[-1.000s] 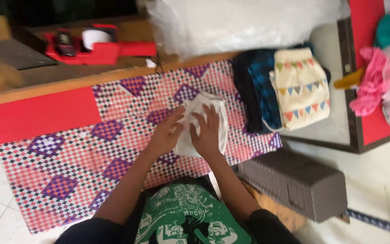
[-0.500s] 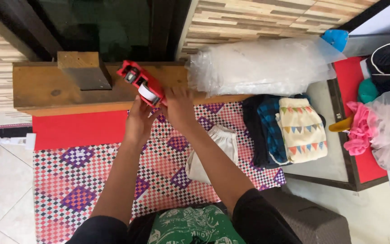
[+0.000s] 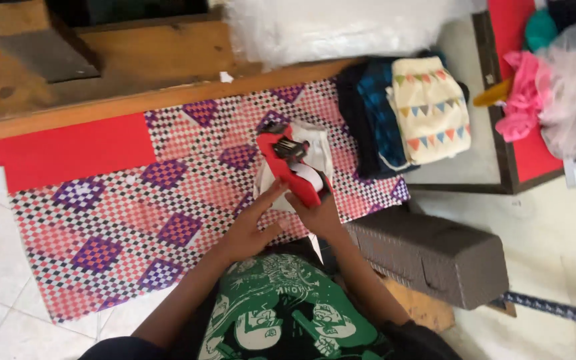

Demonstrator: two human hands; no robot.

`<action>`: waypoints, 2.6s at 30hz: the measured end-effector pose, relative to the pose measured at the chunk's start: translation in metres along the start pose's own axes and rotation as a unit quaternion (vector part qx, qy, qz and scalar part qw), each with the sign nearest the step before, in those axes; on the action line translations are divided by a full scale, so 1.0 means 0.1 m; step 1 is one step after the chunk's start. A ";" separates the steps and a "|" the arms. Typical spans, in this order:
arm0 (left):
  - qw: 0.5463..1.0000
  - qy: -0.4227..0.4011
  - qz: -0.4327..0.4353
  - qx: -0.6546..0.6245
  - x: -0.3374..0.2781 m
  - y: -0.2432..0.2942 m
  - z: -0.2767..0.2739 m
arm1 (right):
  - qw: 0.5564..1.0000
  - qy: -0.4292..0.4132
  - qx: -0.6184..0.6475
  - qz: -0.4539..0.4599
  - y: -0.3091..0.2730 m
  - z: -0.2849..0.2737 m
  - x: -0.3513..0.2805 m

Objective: The person retrieves a patterned pair of shorts from a wire shelf, folds them on a patterned mat, and applies a label using a red handheld label maker. They then retrieve a plain white pair of shorts, fold them similarly, apply a label, and place the folded items on a nearby surface.

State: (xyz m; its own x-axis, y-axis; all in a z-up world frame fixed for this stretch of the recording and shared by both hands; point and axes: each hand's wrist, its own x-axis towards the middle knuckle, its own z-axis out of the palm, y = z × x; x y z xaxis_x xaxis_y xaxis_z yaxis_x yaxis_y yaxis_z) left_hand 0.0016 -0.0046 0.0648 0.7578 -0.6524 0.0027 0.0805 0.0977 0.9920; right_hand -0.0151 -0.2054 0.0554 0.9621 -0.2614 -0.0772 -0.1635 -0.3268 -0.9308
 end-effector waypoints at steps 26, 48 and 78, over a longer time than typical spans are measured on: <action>0.955 0.116 -0.265 0.068 0.88 0.47 1.12 | 0.993 0.050 -0.107 0.005 1.42 -0.72 0.06; 0.868 0.055 -0.121 0.478 0.81 -1.13 0.41 | 0.933 -0.162 -0.320 0.021 1.20 -0.87 0.00; 0.953 0.282 -0.023 0.109 0.36 -0.05 0.13 | 0.979 -0.152 -0.123 -0.063 -0.08 0.14 0.21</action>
State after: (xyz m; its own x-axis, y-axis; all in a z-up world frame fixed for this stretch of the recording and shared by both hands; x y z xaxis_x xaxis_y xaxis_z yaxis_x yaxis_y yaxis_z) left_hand 0.0203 -0.0387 0.0613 0.9890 -0.1393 -0.0491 0.0324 -0.1201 0.9922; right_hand 0.0095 -0.1958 0.0564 0.9924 0.0655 -0.1043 -0.0503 -0.5570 -0.8290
